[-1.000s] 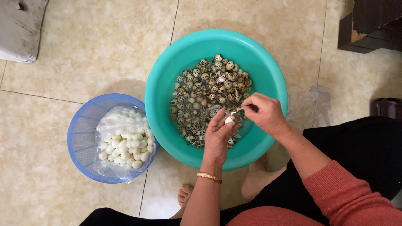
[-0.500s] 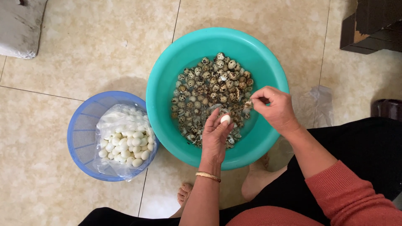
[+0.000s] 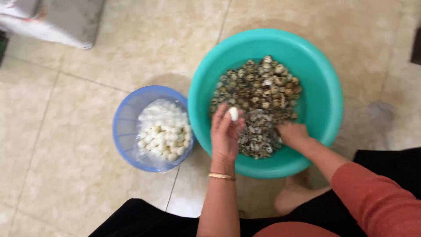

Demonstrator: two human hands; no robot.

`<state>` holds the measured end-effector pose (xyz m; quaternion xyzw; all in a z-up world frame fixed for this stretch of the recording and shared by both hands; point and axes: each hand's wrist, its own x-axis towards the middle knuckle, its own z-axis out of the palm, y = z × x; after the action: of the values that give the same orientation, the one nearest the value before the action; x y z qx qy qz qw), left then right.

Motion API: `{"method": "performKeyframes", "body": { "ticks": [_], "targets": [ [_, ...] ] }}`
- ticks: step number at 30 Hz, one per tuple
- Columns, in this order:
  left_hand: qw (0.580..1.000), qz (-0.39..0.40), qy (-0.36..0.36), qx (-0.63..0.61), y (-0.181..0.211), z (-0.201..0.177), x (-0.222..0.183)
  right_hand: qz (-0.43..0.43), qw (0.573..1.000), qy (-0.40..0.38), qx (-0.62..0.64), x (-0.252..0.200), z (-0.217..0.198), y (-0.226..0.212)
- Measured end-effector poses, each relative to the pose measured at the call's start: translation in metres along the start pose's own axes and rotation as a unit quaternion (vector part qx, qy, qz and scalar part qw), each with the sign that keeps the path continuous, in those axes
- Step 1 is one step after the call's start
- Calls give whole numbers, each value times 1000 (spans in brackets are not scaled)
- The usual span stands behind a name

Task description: Peeling the shells off boiled quail eggs and placing the peeled eggs into a basket.

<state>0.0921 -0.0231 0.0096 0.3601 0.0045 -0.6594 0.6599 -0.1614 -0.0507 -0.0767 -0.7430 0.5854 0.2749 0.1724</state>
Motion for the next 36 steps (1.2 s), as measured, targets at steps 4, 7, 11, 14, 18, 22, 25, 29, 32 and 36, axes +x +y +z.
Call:
{"method": "performKeyframes", "body": {
  "ticks": [4,7,11,14,18,22,25,29,32,36],
  "targets": [
    [967,168,174,83,82,-28,13,-58,997,-51,-4,20,29,-6],
    [896,208,355,168,115,-87,23,-24,999,-41,27,37,24,5],
    [817,256,413,310,113,-184,48,-11,995,-26,100,30,-12,12],
    [796,232,399,391,96,-182,42,24,991,-59,115,23,-12,22],
    [715,175,445,510,89,-182,49,32,990,-18,140,28,-3,45],
    [609,231,445,614,81,-153,43,26,979,-15,203,14,-16,34],
    [600,311,411,612,72,-92,30,-54,992,-57,102,16,11,19],
    [712,355,203,571,49,0,1,-107,994,-2,6,24,40,10],
    [792,260,141,533,16,34,-10,-95,990,-25,96,12,5,14],
    [854,-18,34,518,-37,29,-10,-44,912,-97,397,-17,-73,17]
  ]
}}
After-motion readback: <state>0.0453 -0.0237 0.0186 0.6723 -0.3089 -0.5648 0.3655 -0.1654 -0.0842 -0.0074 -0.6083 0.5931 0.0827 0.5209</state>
